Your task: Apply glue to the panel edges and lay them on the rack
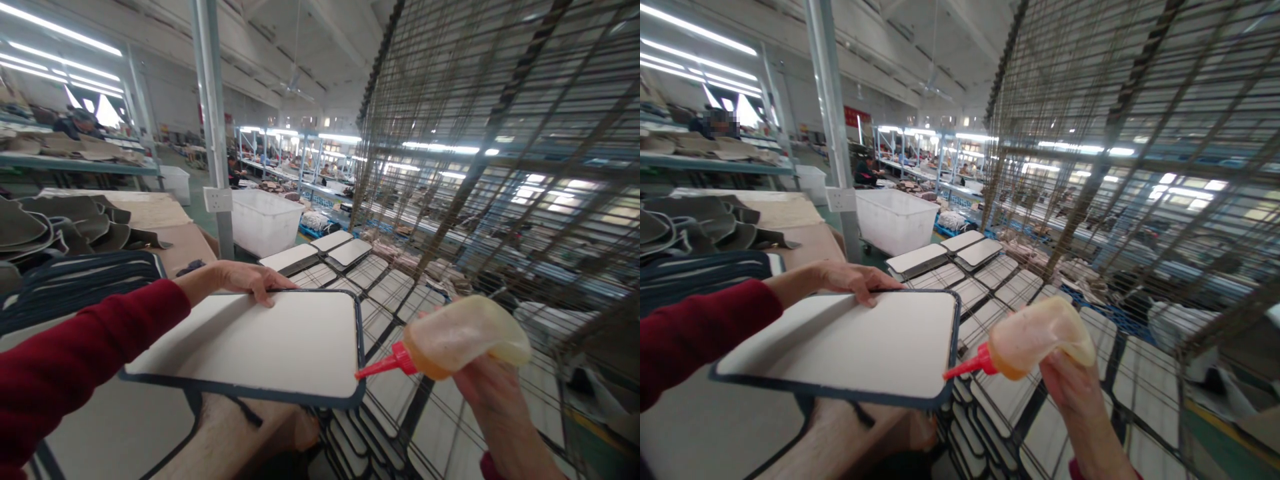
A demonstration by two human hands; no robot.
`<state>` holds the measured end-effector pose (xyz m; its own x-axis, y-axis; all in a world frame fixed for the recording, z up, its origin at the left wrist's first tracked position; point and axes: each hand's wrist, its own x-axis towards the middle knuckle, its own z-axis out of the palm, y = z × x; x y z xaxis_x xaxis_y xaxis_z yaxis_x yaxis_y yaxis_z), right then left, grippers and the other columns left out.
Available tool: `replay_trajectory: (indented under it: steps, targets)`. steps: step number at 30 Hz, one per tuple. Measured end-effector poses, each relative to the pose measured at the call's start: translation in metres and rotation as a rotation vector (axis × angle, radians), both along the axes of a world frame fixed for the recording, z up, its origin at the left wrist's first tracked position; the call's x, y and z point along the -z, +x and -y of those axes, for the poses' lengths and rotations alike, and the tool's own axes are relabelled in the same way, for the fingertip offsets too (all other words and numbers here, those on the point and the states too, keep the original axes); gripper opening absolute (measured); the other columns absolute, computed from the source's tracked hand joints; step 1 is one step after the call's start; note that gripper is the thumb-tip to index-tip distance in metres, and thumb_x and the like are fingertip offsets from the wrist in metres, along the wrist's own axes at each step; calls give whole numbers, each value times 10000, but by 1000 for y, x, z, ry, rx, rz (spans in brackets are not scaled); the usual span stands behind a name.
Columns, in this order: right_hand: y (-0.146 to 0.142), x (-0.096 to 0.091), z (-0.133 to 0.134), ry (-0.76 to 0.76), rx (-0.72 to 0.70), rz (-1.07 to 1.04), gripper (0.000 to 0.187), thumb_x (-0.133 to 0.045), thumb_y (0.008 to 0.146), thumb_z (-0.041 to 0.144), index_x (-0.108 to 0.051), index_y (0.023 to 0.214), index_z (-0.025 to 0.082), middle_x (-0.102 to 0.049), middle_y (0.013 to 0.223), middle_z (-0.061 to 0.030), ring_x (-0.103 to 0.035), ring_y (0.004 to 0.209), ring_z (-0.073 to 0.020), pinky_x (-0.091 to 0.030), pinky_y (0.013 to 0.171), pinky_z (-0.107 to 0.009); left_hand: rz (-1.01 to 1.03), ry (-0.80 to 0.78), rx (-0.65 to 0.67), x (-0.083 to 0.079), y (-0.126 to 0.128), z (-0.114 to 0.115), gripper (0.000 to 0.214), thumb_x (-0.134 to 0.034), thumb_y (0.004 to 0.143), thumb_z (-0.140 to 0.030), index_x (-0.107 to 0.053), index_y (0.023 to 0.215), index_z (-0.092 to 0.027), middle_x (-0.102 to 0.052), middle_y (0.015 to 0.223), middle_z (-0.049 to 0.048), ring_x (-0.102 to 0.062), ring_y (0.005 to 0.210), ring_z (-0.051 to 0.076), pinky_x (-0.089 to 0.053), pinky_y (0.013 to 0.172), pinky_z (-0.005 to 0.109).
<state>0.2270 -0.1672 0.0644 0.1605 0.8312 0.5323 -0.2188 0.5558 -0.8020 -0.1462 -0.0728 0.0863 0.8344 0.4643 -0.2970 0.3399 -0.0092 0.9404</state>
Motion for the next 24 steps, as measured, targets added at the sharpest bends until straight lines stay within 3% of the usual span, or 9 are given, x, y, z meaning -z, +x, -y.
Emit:
replay_trajectory:
  steps: [7,11,15,19,24]
  targets:
    - [-1,-1,0,-5,-29,47,564,-833,595,454,-646,1097,276,-725,902,-85,-702,777,-299,-610,708,-405,24,-6,-17,-2,-1,4,680,-687,694,-254,-517,1350,-189,-675,1172,43,-619,1018,242,-498,847,253]
    - [3,7,1,-71,-8,5,543,-828,611,418,-654,1105,277,-723,930,-80,-699,837,-292,-589,773,-385,17,-6,-33,-1,-2,4,680,-694,683,-248,-528,1340,-191,-670,1183,42,-618,1017,238,-497,832,239]
    - [6,14,1,-56,54,-36,489,-847,600,364,-675,1052,285,-728,894,-54,-703,773,-240,-589,729,-315,12,-4,-73,3,-7,2,697,-689,669,-234,-523,1345,-186,-659,1204,46,-602,1037,239,-487,839,233]
    - [4,15,0,-28,68,-47,465,-848,600,409,-678,1014,285,-724,885,-51,-696,723,-239,-598,704,-361,30,4,-84,7,-11,1,688,-668,676,-219,-517,1346,-183,-659,1201,35,-583,1066,231,-474,851,222]
    - [10,29,0,54,145,-23,437,-788,697,406,-644,1093,291,-707,991,-62,-667,942,-272,-559,840,-419,86,-34,-121,14,-16,1,684,-665,687,-199,-505,1352,-193,-654,1218,39,-599,1058,227,-482,862,238]
